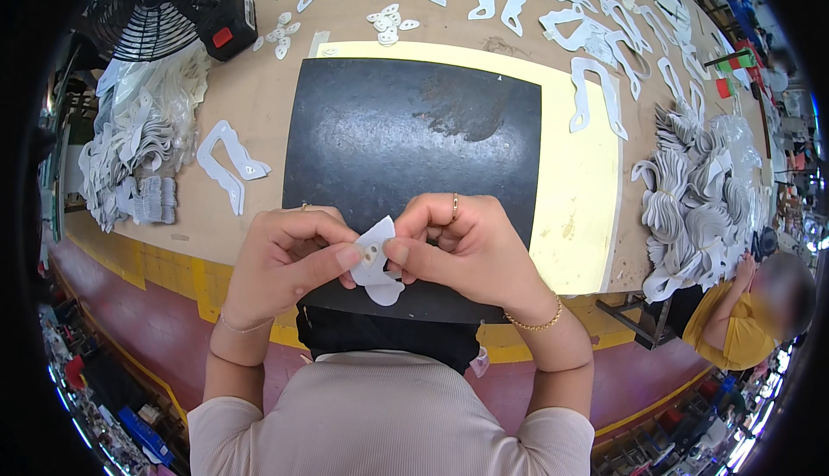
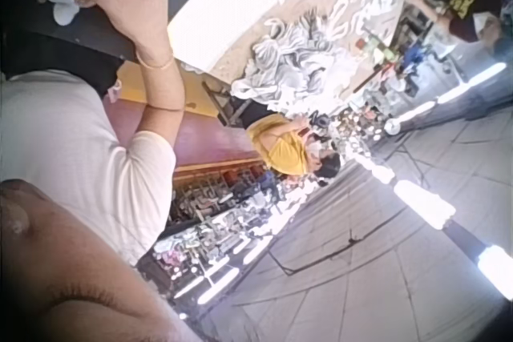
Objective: The person assembles white plastic components by hand at a workbench. They pick up a larger curved piece and a smaller perforated piece, align them, and press them together. The person repeats this process with additional pieces, placing completed assemblies on the table.
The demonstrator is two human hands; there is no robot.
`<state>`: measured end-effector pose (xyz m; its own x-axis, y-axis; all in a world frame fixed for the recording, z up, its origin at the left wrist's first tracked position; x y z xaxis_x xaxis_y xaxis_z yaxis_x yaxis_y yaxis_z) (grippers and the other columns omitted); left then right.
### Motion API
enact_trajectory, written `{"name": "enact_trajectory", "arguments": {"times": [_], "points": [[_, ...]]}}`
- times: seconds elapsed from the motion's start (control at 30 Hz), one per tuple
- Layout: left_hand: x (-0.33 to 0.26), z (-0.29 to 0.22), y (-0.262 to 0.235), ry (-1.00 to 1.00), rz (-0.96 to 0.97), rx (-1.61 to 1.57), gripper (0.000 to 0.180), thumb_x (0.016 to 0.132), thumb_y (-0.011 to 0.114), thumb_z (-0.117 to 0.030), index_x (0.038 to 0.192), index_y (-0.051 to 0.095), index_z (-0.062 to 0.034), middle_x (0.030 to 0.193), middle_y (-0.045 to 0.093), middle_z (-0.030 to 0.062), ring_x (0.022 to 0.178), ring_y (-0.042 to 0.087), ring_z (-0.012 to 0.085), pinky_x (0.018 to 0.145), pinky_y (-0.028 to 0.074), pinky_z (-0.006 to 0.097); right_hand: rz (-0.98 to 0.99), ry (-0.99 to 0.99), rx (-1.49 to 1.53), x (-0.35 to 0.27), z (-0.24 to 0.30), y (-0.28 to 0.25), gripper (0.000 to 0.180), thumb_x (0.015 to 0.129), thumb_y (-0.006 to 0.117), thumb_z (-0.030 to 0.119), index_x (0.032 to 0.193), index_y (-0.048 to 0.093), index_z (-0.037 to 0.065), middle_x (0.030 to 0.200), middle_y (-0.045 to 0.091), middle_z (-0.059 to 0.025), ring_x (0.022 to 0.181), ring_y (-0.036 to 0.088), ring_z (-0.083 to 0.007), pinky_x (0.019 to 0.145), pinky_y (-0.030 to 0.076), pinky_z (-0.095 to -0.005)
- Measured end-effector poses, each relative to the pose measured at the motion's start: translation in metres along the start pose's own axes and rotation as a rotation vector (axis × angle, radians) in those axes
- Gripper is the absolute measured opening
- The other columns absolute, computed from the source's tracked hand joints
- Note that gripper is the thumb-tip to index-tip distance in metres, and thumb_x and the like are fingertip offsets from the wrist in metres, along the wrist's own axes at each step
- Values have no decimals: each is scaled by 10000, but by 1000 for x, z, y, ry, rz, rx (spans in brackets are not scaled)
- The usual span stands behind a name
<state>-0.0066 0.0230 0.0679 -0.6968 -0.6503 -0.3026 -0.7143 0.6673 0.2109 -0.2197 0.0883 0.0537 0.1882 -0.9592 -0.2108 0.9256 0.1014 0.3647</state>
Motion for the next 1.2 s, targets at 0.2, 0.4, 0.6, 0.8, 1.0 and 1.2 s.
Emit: {"name": "enact_trajectory", "arguments": {"times": [0.2, 0.4, 0.6, 0.8, 1.0, 1.2], "points": [[2, 7, -1, 5, 66, -107, 161, 1010, 679, -94, 1081, 733, 40, 932, 692, 39, 847, 644, 83, 729, 502, 231, -8, -12, -11, 1, -2, -7, 91, 961, 724, 47, 939, 653, -4, 868, 699, -24, 761, 652, -44, 666, 538, -209], [-1, 8, 0, 7, 67, -112, 188, 1034, 645, -106, 1102, 728, 47, 994, 691, 62, 896, 655, 98, 777, 515, 242, -12, -52, 3, 4, -7, -5, 85, 947, 734, 34, 994, 670, 3, 895, 691, -6, 799, 630, -32, 688, 523, -208], [-2, 7, 8, 7, -1, -82, 191, 1037, 621, -99, 1090, 731, 48, 954, 702, 85, 876, 680, 139, 802, 536, 268, -28, -189, -102, 3, -14, -3, 103, 934, 744, 37, 1010, 679, 12, 897, 670, 24, 807, 582, -22, 706, 476, -201], [-5, 10, 9, 75, -38, 81, 177, 1015, 622, -69, 1059, 733, 61, 956, 702, 122, 832, 696, 178, 805, 552, 300, -51, -107, -96, 0, -15, -3, 105, 933, 748, 46, 1005, 677, 18, 911, 665, 21, 820, 580, -26, 712, 468, -198], [-1, 21, 14, 174, -115, -40, 179, 1024, 637, -103, 1062, 751, 31, 876, 704, 83, 823, 656, 127, 753, 502, 261, -104, -140, -41, -2, -15, 2, 116, 928, 764, 60, 994, 676, 23, 920, 670, 20, 839, 581, -37, 744, 479, -205], [0, 27, 15, 282, -146, 80, 170, 1006, 647, -68, 1095, 739, 43, 943, 700, 102, 855, 677, 160, 782, 524, 286, -96, -185, -203, -2, -22, 0, 142, 909, 794, 94, 962, 677, 32, 871, 663, 30, 821, 565, -44, 734, 469, -222]]}}
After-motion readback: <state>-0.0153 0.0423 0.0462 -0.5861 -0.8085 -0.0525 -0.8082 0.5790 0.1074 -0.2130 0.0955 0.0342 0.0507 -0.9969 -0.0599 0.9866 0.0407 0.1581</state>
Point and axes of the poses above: each hand's wrist, its own x-axis towards the middle knuckle, its own y-axis out of the palm, z = x × y, the point moved 1 cm from there along x, towards the middle knuckle
